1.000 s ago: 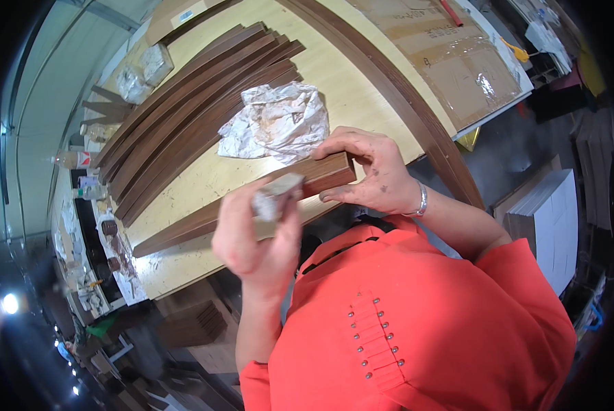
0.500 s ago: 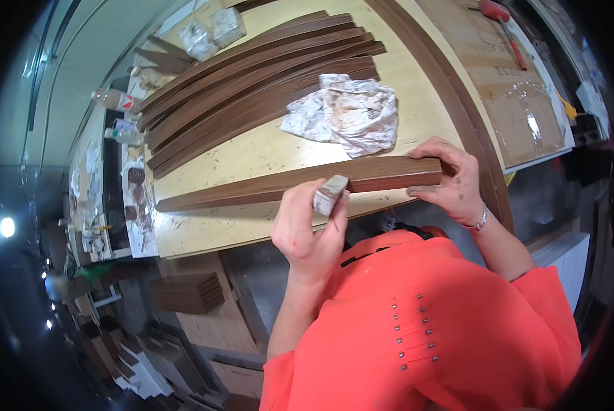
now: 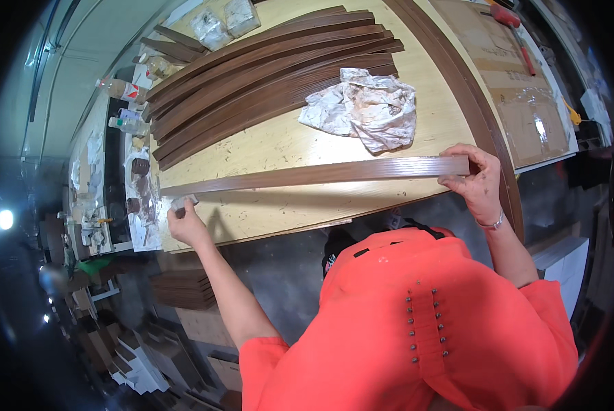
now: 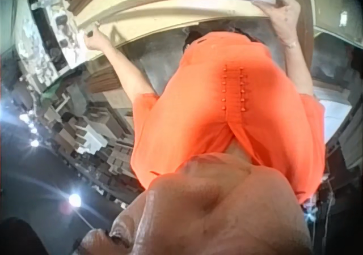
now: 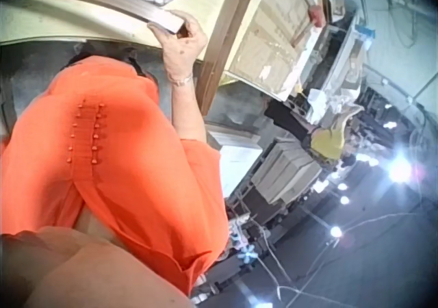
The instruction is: The worker is sanding and wiping down wooden furniture parts with a cleaning solution.
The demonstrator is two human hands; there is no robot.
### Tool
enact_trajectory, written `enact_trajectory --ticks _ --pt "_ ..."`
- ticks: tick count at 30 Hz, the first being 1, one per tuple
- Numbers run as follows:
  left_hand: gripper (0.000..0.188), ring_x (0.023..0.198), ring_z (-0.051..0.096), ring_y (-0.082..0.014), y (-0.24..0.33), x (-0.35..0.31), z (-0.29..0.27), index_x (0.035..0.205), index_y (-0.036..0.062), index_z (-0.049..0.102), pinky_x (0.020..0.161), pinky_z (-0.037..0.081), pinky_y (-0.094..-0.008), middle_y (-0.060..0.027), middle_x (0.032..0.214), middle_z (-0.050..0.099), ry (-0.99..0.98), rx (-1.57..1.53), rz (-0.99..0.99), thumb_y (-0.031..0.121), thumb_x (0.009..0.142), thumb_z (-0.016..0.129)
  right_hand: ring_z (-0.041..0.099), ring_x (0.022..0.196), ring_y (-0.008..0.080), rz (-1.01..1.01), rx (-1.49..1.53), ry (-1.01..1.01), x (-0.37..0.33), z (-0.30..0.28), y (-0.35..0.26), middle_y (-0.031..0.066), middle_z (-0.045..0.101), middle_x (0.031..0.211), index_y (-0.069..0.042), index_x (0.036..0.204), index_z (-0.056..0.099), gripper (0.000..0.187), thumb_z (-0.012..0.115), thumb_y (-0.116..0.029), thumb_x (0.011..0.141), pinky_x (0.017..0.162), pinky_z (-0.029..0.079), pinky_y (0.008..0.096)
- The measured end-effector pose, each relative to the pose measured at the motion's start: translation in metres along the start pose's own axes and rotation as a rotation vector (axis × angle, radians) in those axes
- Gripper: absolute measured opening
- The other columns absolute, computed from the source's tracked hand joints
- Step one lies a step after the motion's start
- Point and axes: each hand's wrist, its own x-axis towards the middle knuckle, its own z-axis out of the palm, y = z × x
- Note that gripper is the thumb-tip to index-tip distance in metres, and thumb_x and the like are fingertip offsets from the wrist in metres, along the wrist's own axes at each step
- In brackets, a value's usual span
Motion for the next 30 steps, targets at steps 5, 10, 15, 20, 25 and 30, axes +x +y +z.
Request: enact_trajectory --ticks 5,10,15,20,25,30 --pt "0.017 0.075 0.06 -0.0131 0.088 -0.046 0.001 0.093 -0.0041 0.062 0.067 0.049 -0.0284 -0.0075 0.084 0.065 -0.17 -0.485 -0.016 0.007 0.083 0.069 0.058 0.065 0.0078 0.144 0.008 0.096 0.004 0.012 -0.016 0.0031 0.062 0.075 0.002 0.088 0.063 0.023 0.078 -0.006 0.073 0.059 0.047 0.0211" --pt "0.016 0.079 0.062 -0.0121 0.208 -0.119 -0.009 0.098 -0.0051 0.061 0.075 0.052 -0.0256 -0.008 0.089 0.064 -0.399 -0.755 0.08 0.002 0.085 0.067 0.057 0.063 0.006 0.28 0.005 0.018 0.006 0.012 -0.023 0.0032 0.062 0.074 0.003 0.097 0.058 0.026 0.073 -0.005 0.078 0.054 0.044 0.0203" --pt "0.028 0.069 0.063 -0.0179 0.293 -0.173 -0.01 0.094 0.0005 0.063 0.063 0.051 -0.0289 -0.0088 0.082 0.064 -0.515 -0.814 0.71 0.003 0.07 0.077 0.056 0.077 0.0046 0.117 0.336 -0.117 -0.001 0.013 -0.016 0.0004 0.062 0.083 0.002 0.097 0.061 0.03 0.078 -0.002 0.074 0.067 0.047 0.0221" --pt "0.023 0.061 0.061 -0.0238 0.327 -0.201 -0.013 0.089 0.0038 0.062 0.054 0.048 -0.0334 -0.0096 0.076 0.062 -0.53 -0.788 0.962 0.007 0.07 0.075 0.052 0.071 0.0013 0.029 0.409 -0.122 -0.004 0.015 -0.015 -0.0029 0.06 0.081 0.001 0.099 0.061 0.03 0.078 -0.003 0.074 0.062 0.044 0.02" --pt "0.022 0.061 0.06 -0.0191 0.284 -0.177 -0.009 0.086 0.0027 0.063 0.057 0.049 -0.0302 -0.0078 0.074 0.062 -0.49 -0.642 0.657 0.003 0.069 0.077 0.056 0.079 0.0045 0.115 0.231 -0.203 -0.006 0.004 -0.021 0.0012 0.063 0.09 0.002 0.101 0.06 0.033 0.078 0.001 0.073 0.068 0.047 0.0214" --pt "0.026 0.06 0.058 -0.0204 0.301 -0.198 -0.023 0.086 0.0019 0.062 0.056 0.047 -0.031 -0.0089 0.072 0.06 -0.519 -0.689 0.753 0.003 0.066 0.079 0.061 0.088 0.0071 0.112 0.26 -0.204 -0.007 0.009 -0.014 0.0044 0.064 0.096 0.003 0.101 0.059 0.036 0.079 0.003 0.071 0.076 0.05 0.0222"
